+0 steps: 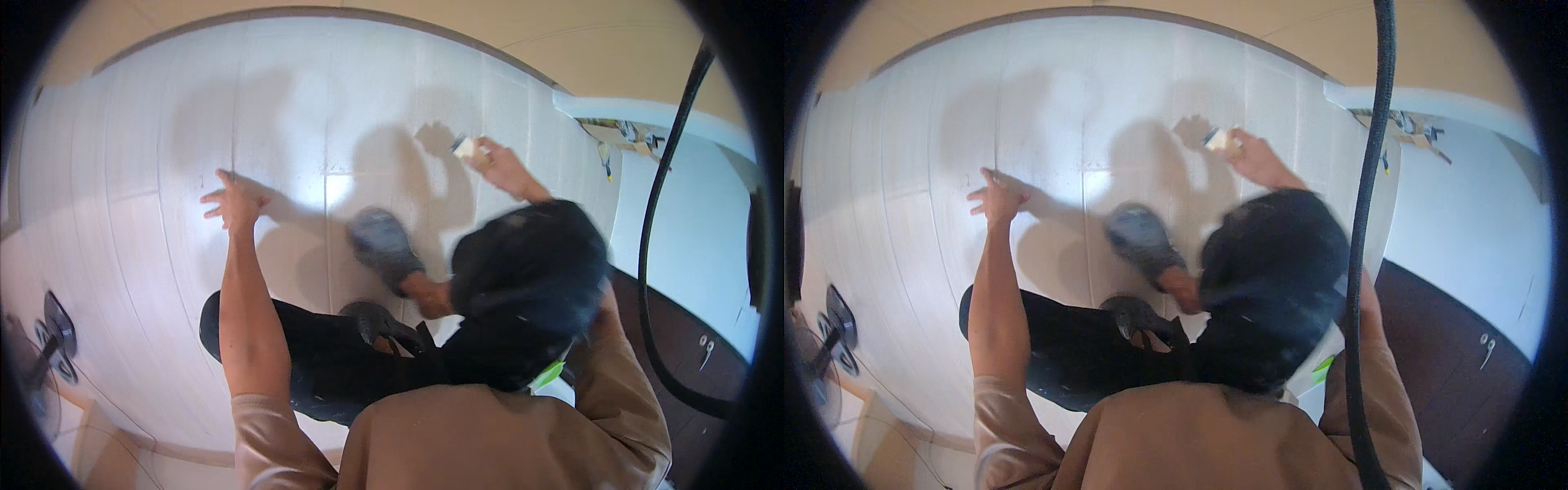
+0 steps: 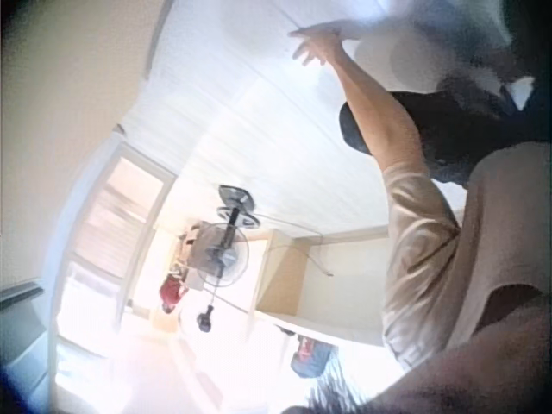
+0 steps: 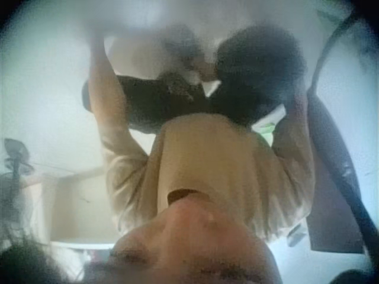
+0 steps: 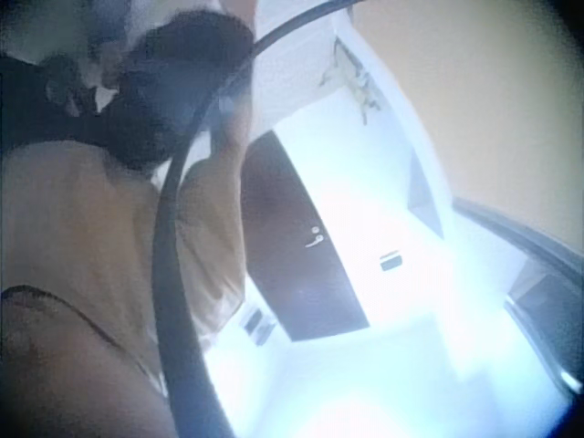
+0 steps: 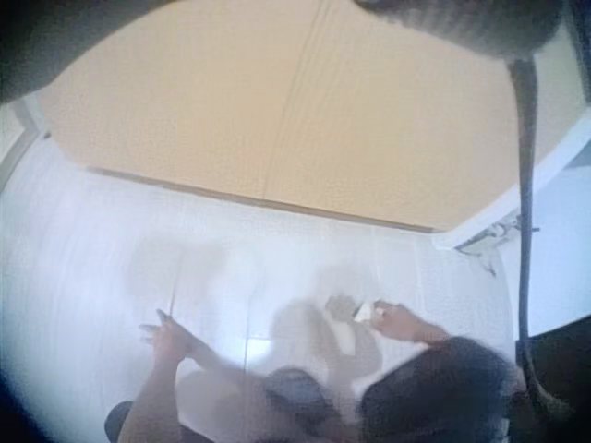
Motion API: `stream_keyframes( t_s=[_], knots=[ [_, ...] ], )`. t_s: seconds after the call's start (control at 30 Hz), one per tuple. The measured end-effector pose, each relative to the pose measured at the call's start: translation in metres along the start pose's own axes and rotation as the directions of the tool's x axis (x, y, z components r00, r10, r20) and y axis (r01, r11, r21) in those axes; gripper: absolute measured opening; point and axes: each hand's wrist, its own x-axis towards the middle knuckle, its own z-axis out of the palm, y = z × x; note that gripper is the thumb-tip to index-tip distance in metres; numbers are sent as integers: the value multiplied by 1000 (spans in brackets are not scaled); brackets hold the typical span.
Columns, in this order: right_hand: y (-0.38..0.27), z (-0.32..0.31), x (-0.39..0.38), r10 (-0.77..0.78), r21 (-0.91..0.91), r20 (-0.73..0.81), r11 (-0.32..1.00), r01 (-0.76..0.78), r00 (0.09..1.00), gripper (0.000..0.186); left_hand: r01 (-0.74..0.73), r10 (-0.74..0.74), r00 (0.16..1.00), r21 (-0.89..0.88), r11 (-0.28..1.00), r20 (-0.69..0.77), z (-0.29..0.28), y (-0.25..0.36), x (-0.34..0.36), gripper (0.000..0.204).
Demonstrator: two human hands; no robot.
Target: The person kneels on a tiled floor and uses a grout float to spread grout into the joints between tiles. They repeatedly scrape the float along the seams to fill the gaps and remove excess material.
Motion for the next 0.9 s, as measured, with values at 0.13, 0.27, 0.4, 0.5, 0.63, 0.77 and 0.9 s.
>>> stream_keyframes(
  t_s=[0.13,0.27,0.4,0.5,0.63,0.77,0.9],
  knots=[
    [58,-32,98,76,220,133,970,-104,988,51,-54,54,998,-24,998,24,-7,168,42,127],
    [146,-89,206,79,423,120,898,-123,990,58,-200,190,978,120,972,89,-13,363,101,128],
    [181,-203,372,103,390,175,906,-165,979,41,-197,199,979,32,980,-38,-49,577,187,130],
    [200,-340,552,37,431,200,894,-121,979,33,-196,196,980,4,981,-19,-78,737,264,130],
    [185,-598,856,-106,481,213,877,-10,971,25,-101,100,995,-86,991,-9,-138,983,369,133],
    [152,-873,1098,-750,110,-13,656,747,661,29,-34,38,999,-133,991,26,-209,1247,442,109],
    [69,-1078,1214,-794,73,260,584,809,550,31,-101,207,977,-739,666,52,-300,1473,467,77]
  ],
)
